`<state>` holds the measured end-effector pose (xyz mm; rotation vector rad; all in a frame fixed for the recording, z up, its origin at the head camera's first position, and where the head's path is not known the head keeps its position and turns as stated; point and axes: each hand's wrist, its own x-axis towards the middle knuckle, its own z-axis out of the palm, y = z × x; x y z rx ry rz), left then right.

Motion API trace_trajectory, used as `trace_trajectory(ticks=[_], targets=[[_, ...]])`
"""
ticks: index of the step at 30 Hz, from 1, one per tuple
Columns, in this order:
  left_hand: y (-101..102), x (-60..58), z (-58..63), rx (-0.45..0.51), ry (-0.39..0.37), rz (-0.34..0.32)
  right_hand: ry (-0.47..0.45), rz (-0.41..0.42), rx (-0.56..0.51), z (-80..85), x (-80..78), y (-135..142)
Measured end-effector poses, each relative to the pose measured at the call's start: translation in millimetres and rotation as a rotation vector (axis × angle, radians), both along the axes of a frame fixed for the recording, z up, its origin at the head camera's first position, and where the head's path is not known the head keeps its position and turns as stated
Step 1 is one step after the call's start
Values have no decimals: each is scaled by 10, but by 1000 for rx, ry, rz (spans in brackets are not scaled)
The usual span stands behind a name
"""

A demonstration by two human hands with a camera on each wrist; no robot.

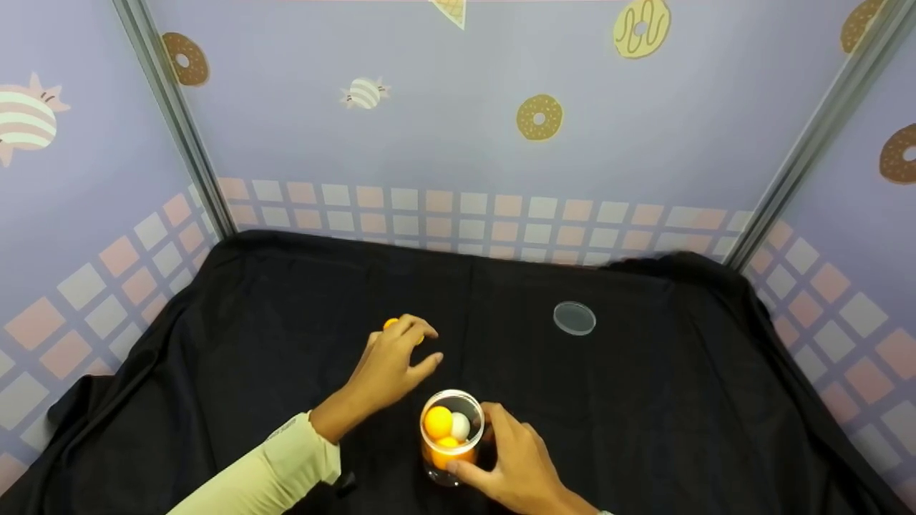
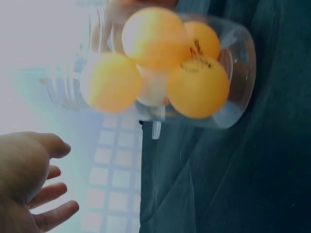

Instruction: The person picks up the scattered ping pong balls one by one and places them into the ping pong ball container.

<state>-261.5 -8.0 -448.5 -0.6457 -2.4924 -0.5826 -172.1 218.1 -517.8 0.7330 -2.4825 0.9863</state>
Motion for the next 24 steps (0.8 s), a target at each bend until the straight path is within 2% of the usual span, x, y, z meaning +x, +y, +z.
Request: trace_trajectory(ticks=[5, 12, 24], targets=[[1, -155, -61, -5, 3, 56, 3, -4, 1, 1, 5, -8], [-56, -358, -163, -6, -40, 111, 13, -3, -4, 8, 7, -8], [-223, -626, -393, -5, -91, 200, 28, 18, -19, 5, 3, -15]])
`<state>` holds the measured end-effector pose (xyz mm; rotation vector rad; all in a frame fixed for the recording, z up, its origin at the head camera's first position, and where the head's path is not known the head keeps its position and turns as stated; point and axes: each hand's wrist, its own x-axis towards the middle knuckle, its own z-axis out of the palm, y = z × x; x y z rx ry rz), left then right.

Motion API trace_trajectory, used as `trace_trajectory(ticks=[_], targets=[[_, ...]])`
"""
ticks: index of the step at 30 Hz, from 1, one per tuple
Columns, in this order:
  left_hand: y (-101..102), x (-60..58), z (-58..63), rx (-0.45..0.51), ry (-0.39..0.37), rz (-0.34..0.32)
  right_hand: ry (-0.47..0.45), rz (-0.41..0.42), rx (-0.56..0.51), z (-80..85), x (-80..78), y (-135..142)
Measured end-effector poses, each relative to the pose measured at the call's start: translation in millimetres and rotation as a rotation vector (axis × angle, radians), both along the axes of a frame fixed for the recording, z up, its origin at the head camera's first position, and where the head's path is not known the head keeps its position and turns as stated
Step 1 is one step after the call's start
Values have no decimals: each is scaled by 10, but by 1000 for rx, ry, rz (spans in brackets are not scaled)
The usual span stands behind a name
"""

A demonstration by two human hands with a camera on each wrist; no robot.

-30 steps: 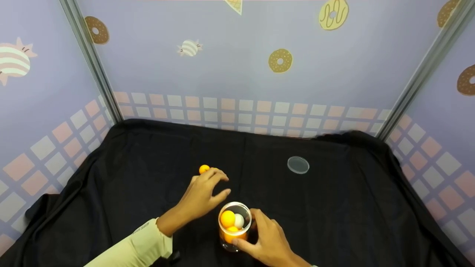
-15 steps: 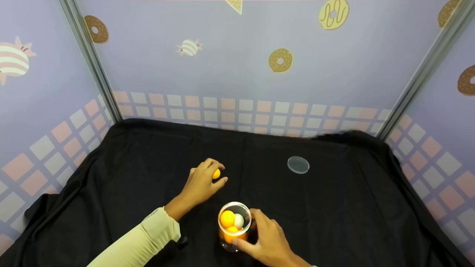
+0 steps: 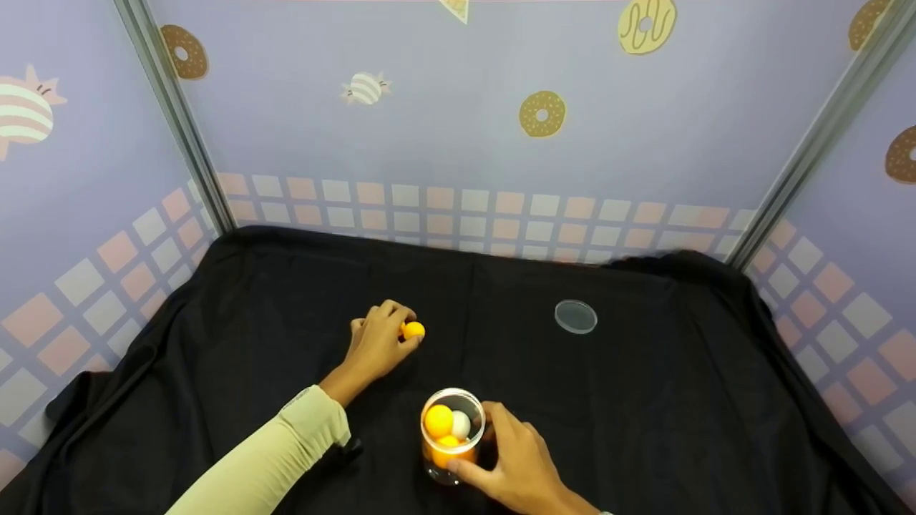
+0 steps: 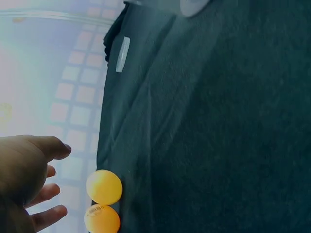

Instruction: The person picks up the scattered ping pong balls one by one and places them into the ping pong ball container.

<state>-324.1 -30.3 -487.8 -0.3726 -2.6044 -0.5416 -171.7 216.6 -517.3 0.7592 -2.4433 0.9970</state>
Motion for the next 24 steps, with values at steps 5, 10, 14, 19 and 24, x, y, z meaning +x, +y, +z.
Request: trace_trajectory(ticks=[5, 10, 14, 19, 24], targets=[[-33, -65, -41, -10, -15, 31, -14, -4, 1, 5, 2, 6], [-51, -120, -76, -33, -48, 52, -16, -12, 2, 1, 8, 3], [-52, -166, -104, -50, -82, 63, -24, -15, 1, -6, 10, 1], [-52, -208, -142, -68, -104, 86, -21, -11, -1, -6, 8, -1], [-39, -220, -161, -67, -121, 91, 0, 14, -6, -10, -1, 0]])
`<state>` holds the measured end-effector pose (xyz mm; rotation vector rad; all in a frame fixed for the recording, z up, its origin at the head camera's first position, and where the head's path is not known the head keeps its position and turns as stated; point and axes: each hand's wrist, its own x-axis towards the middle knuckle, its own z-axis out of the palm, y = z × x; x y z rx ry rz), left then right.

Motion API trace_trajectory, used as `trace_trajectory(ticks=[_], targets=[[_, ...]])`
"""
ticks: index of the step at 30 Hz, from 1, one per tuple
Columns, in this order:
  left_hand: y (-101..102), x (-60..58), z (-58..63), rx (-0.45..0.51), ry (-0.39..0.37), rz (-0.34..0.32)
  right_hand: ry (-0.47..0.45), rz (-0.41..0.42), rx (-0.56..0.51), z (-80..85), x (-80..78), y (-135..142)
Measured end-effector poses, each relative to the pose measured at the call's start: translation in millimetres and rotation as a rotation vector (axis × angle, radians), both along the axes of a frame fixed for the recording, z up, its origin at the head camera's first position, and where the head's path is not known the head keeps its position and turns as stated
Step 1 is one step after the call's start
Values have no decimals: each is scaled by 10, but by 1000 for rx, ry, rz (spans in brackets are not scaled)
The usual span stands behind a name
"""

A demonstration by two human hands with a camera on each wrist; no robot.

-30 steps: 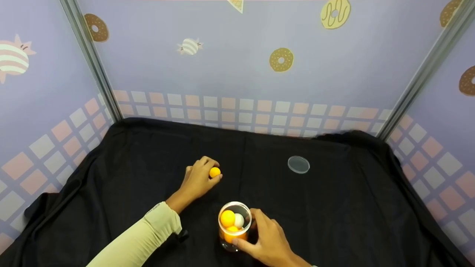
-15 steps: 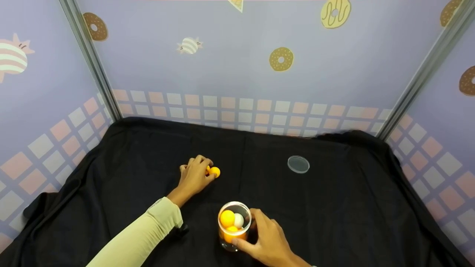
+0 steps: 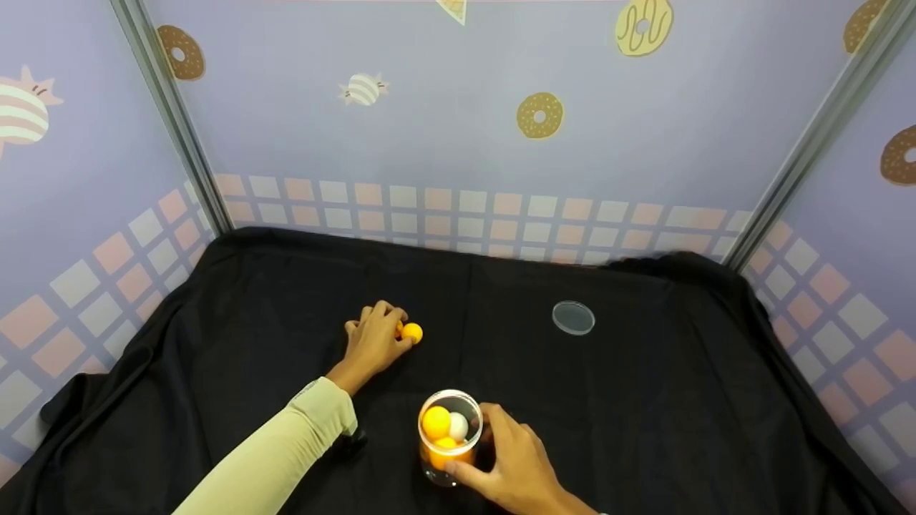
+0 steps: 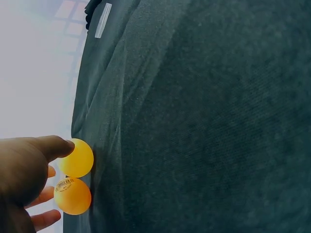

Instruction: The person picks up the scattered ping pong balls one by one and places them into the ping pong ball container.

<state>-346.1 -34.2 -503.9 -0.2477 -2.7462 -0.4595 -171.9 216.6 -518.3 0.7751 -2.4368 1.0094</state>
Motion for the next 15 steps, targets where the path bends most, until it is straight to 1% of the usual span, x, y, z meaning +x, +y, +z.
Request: trace_trajectory(ticks=[2, 9, 15], targets=[[13, -1, 1, -1, -8, 0, 3, 5, 0, -4, -1, -1], [69, -22, 8, -19, -32, 13, -1, -22, 13, -3, 0, -1], [73, -33, -16, -46, -23, 20, 5, -35, 21, 3, 1, 4]])
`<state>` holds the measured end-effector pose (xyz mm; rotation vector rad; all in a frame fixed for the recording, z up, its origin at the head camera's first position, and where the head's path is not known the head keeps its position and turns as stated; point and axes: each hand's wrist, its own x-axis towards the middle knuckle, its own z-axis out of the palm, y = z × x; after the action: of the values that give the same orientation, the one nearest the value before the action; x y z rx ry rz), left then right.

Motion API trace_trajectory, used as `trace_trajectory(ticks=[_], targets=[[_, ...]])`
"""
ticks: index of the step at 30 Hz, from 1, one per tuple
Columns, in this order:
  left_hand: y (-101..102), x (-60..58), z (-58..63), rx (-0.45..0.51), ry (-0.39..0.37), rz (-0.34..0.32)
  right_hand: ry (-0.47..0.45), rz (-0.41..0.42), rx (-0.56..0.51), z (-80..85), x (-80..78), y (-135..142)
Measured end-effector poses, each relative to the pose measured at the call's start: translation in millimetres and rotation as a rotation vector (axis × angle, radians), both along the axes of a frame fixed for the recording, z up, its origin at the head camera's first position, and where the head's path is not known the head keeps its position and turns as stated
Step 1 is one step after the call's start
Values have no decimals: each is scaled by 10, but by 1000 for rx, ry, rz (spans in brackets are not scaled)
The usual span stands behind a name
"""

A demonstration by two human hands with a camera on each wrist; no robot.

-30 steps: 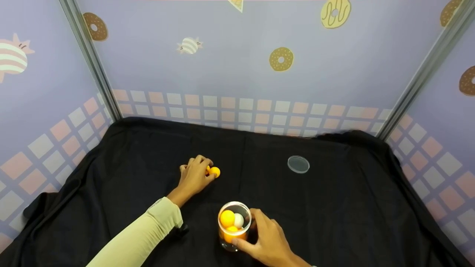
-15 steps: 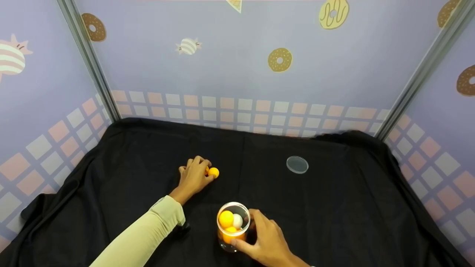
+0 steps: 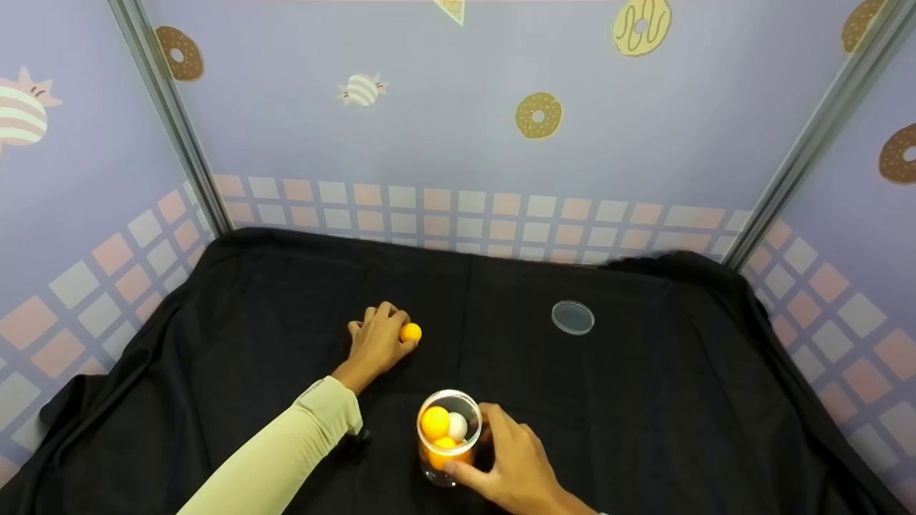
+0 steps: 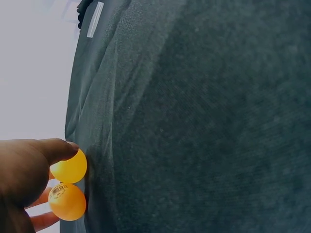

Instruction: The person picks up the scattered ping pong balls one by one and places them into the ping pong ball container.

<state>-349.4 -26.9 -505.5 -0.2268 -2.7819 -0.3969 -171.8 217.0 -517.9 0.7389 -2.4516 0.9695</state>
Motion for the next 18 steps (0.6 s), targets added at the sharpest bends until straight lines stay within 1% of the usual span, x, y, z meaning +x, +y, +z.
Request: trace_trajectory(ticks=[10, 18], targets=[[31, 11, 34, -24, -2, -16, 17, -14, 10, -3, -7, 3], [64, 79, 69, -40, 52, -50, 21, 25, -10, -14, -12, 1]])
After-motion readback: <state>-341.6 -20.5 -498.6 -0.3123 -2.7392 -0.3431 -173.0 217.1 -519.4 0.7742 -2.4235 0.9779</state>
